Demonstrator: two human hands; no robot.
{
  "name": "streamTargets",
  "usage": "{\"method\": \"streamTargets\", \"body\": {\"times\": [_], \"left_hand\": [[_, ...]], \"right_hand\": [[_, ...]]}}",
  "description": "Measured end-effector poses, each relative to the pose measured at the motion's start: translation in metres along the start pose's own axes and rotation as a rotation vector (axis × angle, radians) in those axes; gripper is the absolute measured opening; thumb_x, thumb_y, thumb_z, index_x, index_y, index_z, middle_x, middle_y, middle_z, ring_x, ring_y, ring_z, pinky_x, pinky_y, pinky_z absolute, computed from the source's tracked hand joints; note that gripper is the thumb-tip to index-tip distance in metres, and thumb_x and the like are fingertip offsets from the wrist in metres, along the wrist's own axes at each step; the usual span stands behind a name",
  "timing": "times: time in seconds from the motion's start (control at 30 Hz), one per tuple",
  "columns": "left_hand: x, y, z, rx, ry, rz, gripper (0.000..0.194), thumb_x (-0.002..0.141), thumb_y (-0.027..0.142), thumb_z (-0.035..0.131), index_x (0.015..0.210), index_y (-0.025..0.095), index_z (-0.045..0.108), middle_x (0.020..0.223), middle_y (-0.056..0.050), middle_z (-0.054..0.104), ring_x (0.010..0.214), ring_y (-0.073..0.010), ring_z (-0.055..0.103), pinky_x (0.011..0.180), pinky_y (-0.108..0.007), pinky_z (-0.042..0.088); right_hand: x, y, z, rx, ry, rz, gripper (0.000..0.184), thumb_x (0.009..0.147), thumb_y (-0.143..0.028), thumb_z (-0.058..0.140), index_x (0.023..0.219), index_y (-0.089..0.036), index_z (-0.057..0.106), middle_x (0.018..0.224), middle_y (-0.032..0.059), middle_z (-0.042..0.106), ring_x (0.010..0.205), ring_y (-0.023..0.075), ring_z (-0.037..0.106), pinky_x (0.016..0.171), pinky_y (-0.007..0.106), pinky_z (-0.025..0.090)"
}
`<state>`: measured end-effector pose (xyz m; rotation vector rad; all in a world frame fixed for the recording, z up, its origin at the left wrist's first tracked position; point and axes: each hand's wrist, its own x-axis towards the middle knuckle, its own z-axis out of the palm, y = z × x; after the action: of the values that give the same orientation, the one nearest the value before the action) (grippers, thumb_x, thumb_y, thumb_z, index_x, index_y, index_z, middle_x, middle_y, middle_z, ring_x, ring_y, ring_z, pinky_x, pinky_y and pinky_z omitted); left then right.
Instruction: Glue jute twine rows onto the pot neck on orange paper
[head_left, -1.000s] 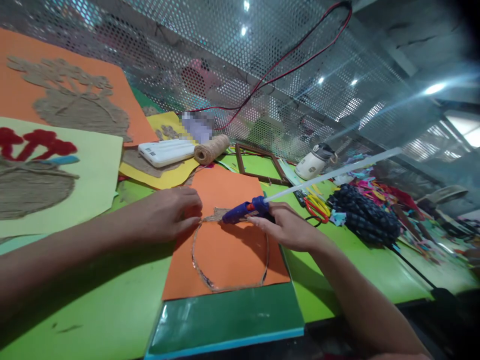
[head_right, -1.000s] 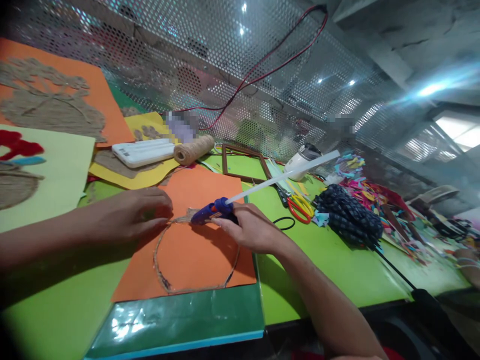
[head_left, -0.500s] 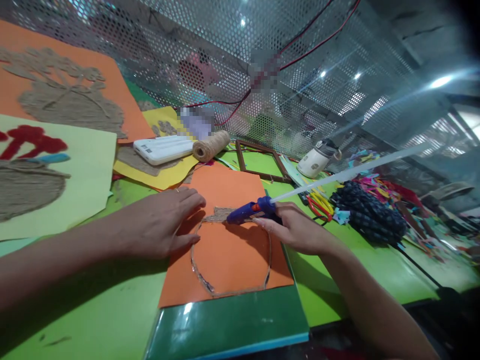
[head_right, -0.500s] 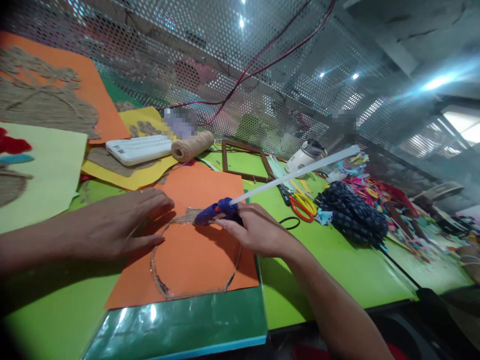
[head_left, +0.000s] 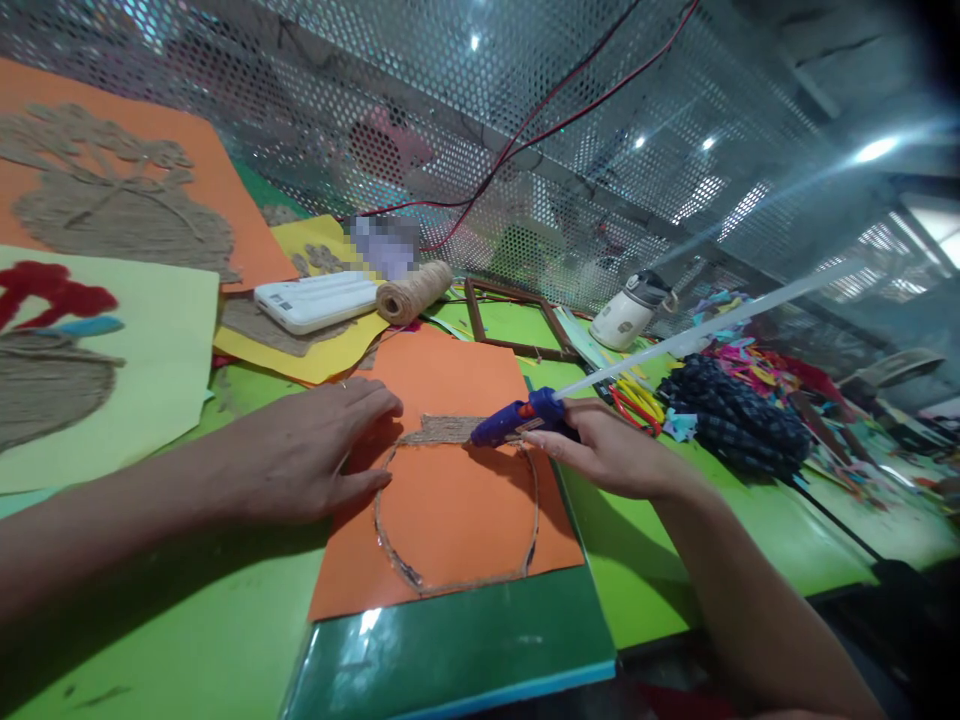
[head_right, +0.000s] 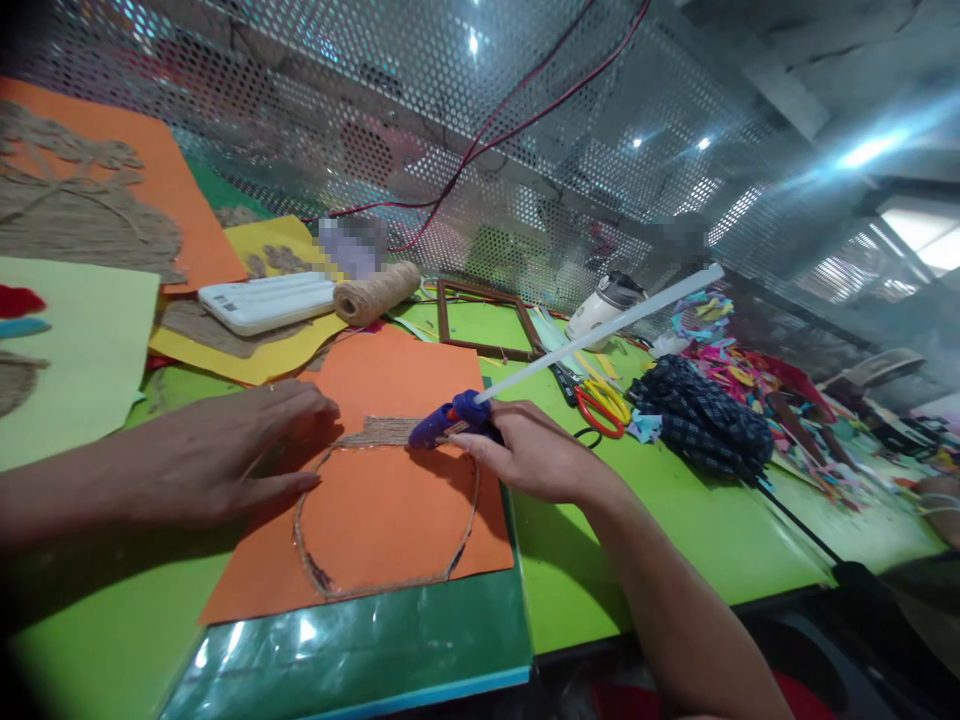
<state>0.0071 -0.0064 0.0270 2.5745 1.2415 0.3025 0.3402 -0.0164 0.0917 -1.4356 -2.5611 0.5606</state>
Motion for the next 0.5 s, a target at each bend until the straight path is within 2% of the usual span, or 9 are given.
{"method": "streamTargets", "body": {"times": [0.3,0.5], "left_hand": [[0.001,-0.004,0.003,-0.023,0.013,0.025,0.025,0.093,0.048,0.059,0.1,0.024,0.057,0.099,-0.007,0.066,0.085,-0.0263,0.06,0.072,-0.039,0.041],[0.001,-0.005,0.003,0.004,-0.003,0.025,0.029,0.093,0.051,0.057,0.103,0.024,0.059,0.099,-0.007,0.067,0.086,-0.0267,0.062,0.071,-0.04,0.043]], "right_hand": [[0.005,-0.007,0.005,0.037,0.0,-0.004,0.031,0.105,-0.036,0.055,0.094,-0.017,0.077,0.091,0.0089,0.075,0.085,0.0243,0.066,0.077,0.034,0.05],[0.006,-0.01,0.004,0.014,-0.015,0.017,0.03,0.106,-0.034,0.058,0.086,-0.016,0.072,0.081,0.006,0.068,0.075,0.0206,0.061,0.07,0.032,0.044]]}}
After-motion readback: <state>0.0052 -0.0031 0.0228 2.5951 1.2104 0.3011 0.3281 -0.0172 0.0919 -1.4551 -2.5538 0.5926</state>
